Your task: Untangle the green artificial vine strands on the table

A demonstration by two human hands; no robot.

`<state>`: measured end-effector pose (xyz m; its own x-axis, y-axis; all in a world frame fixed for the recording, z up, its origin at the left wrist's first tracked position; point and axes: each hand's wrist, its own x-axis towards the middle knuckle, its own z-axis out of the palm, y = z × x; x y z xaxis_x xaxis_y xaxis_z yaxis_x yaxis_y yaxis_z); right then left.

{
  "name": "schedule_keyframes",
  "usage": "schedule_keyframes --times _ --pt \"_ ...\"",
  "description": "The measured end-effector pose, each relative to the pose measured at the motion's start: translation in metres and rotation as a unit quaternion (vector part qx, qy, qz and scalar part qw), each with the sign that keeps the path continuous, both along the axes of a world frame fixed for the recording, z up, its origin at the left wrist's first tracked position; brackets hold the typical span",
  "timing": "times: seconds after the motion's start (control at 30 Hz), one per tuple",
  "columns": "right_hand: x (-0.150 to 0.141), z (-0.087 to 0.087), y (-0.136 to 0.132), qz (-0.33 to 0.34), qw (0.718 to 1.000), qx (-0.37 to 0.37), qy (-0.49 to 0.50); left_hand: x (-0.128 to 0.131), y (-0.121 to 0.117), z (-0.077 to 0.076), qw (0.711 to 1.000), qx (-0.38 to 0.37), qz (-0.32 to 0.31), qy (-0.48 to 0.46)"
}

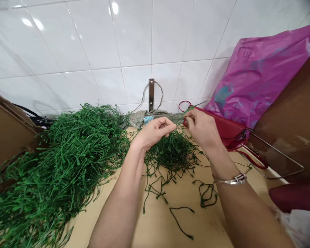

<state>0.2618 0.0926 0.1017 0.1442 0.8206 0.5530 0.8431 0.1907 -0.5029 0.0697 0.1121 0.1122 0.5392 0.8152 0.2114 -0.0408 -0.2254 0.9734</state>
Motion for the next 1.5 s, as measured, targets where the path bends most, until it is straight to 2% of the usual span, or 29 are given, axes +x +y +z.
schedule_keyframes --times 0.07,0.1,0.2,0.3,0.43,0.53,0.6,0.67,0.9,1.03,1.1,1.2,1.3,1.4,1.5 --pt "0.014 -0.004 0.006 -0.042 0.998 -0.018 0.03 -0.003 -0.002 0.004 1.0 0.009 0.009 -0.018" --pt "0.019 -0.006 0.008 -0.041 0.997 -0.033 0.047 -0.004 -0.002 0.006 0.999 0.012 0.026 -0.025" --pt "0.022 -0.006 0.009 0.041 0.988 -0.072 0.127 -0.006 -0.001 0.007 0.998 -0.003 0.063 -0.015" --pt "0.008 -0.004 0.006 0.139 0.969 -0.09 0.185 -0.005 0.0 0.005 0.997 -0.047 0.067 0.002" --pt "-0.01 0.002 -0.002 0.163 0.972 -0.035 0.164 -0.004 0.002 0.003 0.995 -0.074 0.059 -0.007" --pt "-0.016 0.006 -0.006 0.231 0.946 -0.08 0.214 -0.003 0.002 0.002 0.997 -0.067 0.044 -0.003" --pt "-0.018 0.006 -0.008 0.265 0.919 -0.116 0.267 -0.003 0.003 0.0 0.998 -0.055 0.038 0.001" --pt "-0.02 0.005 -0.007 0.268 0.903 -0.129 0.312 -0.003 0.004 -0.001 0.998 -0.037 0.04 0.01" --pt "-0.017 0.001 -0.003 0.226 0.897 -0.129 0.359 -0.005 0.003 -0.001 0.993 0.063 0.081 0.06" --pt "-0.009 0.006 -0.007 0.267 0.85 -0.233 0.39 -0.008 0.004 -0.002 0.985 0.118 0.073 0.105" --pt "-0.006 0.007 -0.008 0.278 0.837 -0.263 0.391 -0.008 0.005 -0.002 0.984 0.125 0.058 0.112" --pt "-0.007 0.004 -0.006 0.26 0.858 -0.246 0.368 -0.007 0.004 -0.002 0.983 0.132 0.06 0.109" --pt "-0.008 0.0 -0.003 0.203 0.905 -0.186 0.324 -0.006 0.002 -0.001 0.977 0.148 0.092 0.124" --pt "-0.007 0.001 -0.004 0.159 0.961 -0.115 0.193 -0.005 0.001 0.0 0.973 0.14 0.122 0.137" --pt "-0.01 0.005 -0.01 0.165 0.979 -0.113 0.047 -0.005 0.003 -0.002 0.977 0.116 0.123 0.13"
